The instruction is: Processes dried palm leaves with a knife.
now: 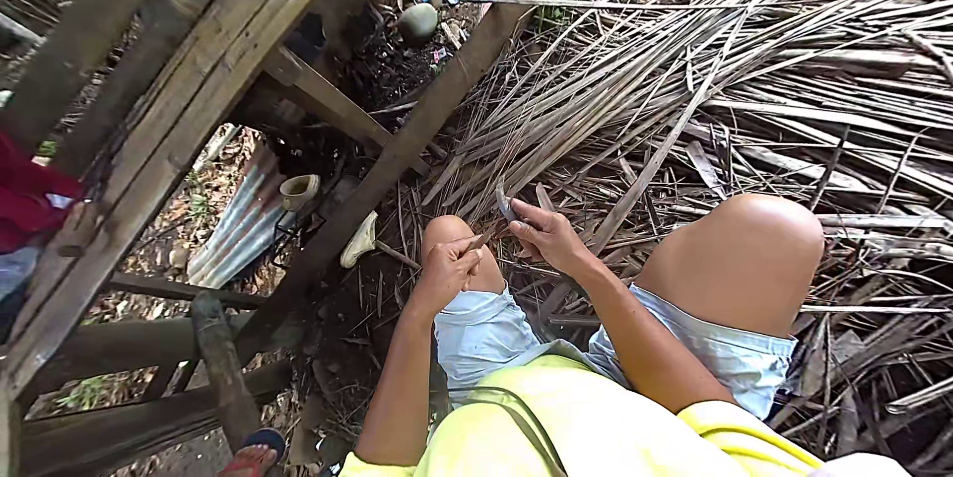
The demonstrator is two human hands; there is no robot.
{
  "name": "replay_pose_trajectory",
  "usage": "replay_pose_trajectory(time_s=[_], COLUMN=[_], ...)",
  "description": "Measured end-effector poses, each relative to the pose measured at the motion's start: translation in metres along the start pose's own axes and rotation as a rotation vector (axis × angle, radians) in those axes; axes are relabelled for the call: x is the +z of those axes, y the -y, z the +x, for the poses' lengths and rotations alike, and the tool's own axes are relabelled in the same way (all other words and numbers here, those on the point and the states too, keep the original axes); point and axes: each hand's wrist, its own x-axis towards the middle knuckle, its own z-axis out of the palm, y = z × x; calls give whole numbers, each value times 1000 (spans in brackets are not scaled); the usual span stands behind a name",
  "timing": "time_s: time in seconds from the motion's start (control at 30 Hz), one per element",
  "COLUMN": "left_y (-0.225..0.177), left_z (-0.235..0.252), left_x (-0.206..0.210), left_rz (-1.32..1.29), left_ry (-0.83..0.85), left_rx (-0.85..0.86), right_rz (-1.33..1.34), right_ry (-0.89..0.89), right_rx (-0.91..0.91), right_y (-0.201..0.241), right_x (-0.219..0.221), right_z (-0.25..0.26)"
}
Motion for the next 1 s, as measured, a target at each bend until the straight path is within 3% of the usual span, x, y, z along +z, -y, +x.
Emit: replay_pose_trajectory(time_s=[0.4, 0.57, 0.7, 0.9, 1.0], left_y=[29, 44, 56, 45, 46], left_z=[-46, -68, -90, -84, -70], left_x=[-56, -91, -124, -123, -119], left_rz=[-63, -43, -83, -120, -281], left_ry=[215, 282, 76, -335, -522], left_rx=[-55, -87, -31, 80, 153], right_rz=[162, 261, 341, 357, 401], right_ry=[-277, -563, -776, -719, -609], right_rx=[18, 57, -87, -206, -328], right_y=[4, -1, 11, 26, 29], right_x=[-53, -90, -96, -76, -75], right_z=[4, 12, 17, 5, -3])
